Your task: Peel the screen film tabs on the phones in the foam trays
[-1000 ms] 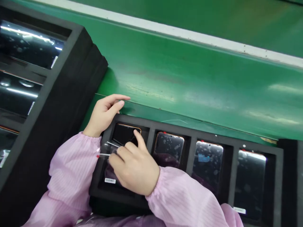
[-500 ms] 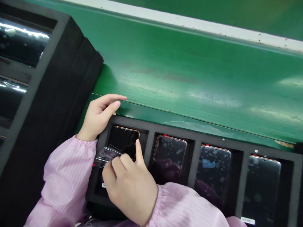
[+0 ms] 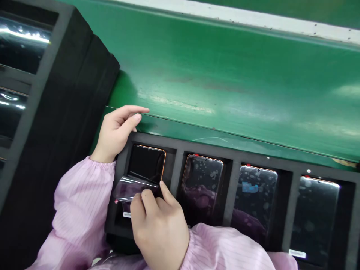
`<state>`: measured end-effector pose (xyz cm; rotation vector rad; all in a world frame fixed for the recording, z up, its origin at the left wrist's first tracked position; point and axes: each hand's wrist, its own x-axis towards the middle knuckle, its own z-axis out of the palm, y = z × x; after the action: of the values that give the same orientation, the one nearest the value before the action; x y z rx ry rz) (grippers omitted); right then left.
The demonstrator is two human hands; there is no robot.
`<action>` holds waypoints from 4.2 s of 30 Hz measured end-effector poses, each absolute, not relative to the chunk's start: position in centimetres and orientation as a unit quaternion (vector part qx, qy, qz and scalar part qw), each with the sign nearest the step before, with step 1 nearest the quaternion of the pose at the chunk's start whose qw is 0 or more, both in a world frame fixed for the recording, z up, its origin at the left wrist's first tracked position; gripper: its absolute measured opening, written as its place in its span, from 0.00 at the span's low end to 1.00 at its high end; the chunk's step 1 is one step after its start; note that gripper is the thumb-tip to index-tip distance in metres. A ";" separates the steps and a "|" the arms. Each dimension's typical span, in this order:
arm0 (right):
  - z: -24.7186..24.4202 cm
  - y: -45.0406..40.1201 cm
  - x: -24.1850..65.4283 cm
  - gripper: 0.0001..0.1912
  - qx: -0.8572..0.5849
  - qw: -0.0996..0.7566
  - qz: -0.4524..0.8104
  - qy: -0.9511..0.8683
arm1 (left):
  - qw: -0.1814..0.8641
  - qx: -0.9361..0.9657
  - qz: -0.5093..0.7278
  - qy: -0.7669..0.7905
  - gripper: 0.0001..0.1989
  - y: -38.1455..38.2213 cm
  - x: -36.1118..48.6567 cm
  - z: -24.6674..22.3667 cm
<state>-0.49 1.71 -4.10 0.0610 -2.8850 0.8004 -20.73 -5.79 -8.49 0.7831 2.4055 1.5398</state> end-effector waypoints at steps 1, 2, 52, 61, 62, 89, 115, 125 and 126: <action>-4.0 1.6 -0.4 0.12 0.019 0.080 0.265 -0.961 | 0.089 0.264 0.518 0.809 0.10 -5.8 -20.7 -8.5; -3.9 1.6 -0.3 0.11 0.022 0.082 0.266 -0.960 | 0.089 0.265 0.518 0.809 0.10 -5.8 -20.7 -8.5; -4.0 9.2 -5.6 0.20 0.037 0.041 0.373 -0.926 | 0.112 0.275 0.523 0.799 0.09 -5.5 -21.7 -9.0; 0.5 13.3 -3.8 0.10 -0.060 0.159 0.163 -0.972 | 0.114 0.268 0.554 0.780 0.11 -5.9 -21.6 -9.1; 0.4 14.2 -3.3 0.08 -0.049 0.137 0.143 -0.979 | 0.114 0.264 0.558 0.778 0.11 -6.0 -21.5 -9.0; -5.6 17.6 -0.8 0.06 0.130 0.080 0.317 -0.936 | 0.095 0.224 0.557 0.794 0.14 -5.8 -20.9 -9.0; -5.3 16.0 0.5 0.16 -0.030 -0.036 0.732 -0.680 | 0.056 0.224 0.543 0.808 0.13 -5.9 -20.9 -9.1; -5.4 15.4 0.7 0.13 -0.052 -0.165 0.809 -0.562 | 0.063 0.223 0.545 0.806 0.13 -6.3 -21.0 -9.5; -5.4 15.3 0.7 0.14 -0.056 -0.162 0.807 -0.565 | 0.064 0.224 0.547 0.804 0.13 -6.3 -21.0 -9.6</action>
<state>0.73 15.27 -5.41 -0.1955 -1.9835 2.8368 -21.05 -6.34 -9.58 0.6763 2.4285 1.6523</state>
